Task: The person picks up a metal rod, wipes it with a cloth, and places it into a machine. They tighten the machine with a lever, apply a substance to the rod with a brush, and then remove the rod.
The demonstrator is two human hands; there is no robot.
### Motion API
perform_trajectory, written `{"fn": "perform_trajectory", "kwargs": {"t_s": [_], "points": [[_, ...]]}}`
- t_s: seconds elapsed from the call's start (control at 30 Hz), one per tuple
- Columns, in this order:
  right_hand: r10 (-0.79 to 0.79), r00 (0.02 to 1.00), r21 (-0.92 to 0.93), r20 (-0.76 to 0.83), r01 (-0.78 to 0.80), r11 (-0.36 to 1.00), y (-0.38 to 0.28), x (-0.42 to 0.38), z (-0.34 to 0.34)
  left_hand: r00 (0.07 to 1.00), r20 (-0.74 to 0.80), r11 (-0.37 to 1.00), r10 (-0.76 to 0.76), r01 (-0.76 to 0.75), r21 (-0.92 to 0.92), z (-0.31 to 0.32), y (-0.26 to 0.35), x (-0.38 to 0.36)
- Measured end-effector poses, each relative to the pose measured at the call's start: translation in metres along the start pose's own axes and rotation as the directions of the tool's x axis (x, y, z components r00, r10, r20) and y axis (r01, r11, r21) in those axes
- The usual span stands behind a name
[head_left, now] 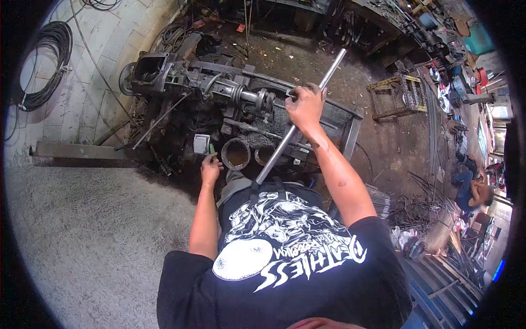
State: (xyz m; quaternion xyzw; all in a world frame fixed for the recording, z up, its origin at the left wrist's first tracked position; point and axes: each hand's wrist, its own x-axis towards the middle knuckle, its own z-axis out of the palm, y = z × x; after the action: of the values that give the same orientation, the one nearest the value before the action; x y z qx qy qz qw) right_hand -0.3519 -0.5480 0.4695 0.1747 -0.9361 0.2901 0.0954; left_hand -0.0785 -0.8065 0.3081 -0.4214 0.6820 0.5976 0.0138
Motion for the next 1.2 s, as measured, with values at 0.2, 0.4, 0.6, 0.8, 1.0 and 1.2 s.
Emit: {"fn": "perform_trajectory", "kwargs": {"t_s": [0.2,0.4,0.6,0.8,1.0,1.2], "points": [[-0.004,0.999,0.001,0.036,0.004,1.000,-0.005,0.001,-0.006,0.991,-0.086,0.994,-0.103,0.101,-0.033,-0.001,0.008,0.008],[-0.025,0.999,-0.040,-0.020,0.024,0.999,-0.005,0.001,0.001,0.979,-0.004,0.979,-0.202,0.202,-0.014,-0.011,0.023,0.013],[-0.010,1.000,0.063,0.003,0.009,0.998,-0.002,0.001,0.002,0.893,0.097,0.889,-0.440,0.449,-0.095,-0.018,0.049,0.011],[-0.014,1.000,0.043,0.003,0.014,0.999,-0.012,0.004,0.000,0.857,0.154,0.856,-0.492,0.508,-0.094,-0.026,0.054,0.015],[-0.015,0.999,0.052,-0.032,0.016,0.999,-0.010,0.003,0.002,0.833,0.204,0.848,-0.514,0.530,-0.027,-0.031,0.053,0.020],[-0.018,0.998,0.051,-0.059,0.021,0.998,-0.014,0.006,0.002,0.879,0.217,0.905,-0.425,0.418,0.080,-0.038,0.052,0.018]]}}
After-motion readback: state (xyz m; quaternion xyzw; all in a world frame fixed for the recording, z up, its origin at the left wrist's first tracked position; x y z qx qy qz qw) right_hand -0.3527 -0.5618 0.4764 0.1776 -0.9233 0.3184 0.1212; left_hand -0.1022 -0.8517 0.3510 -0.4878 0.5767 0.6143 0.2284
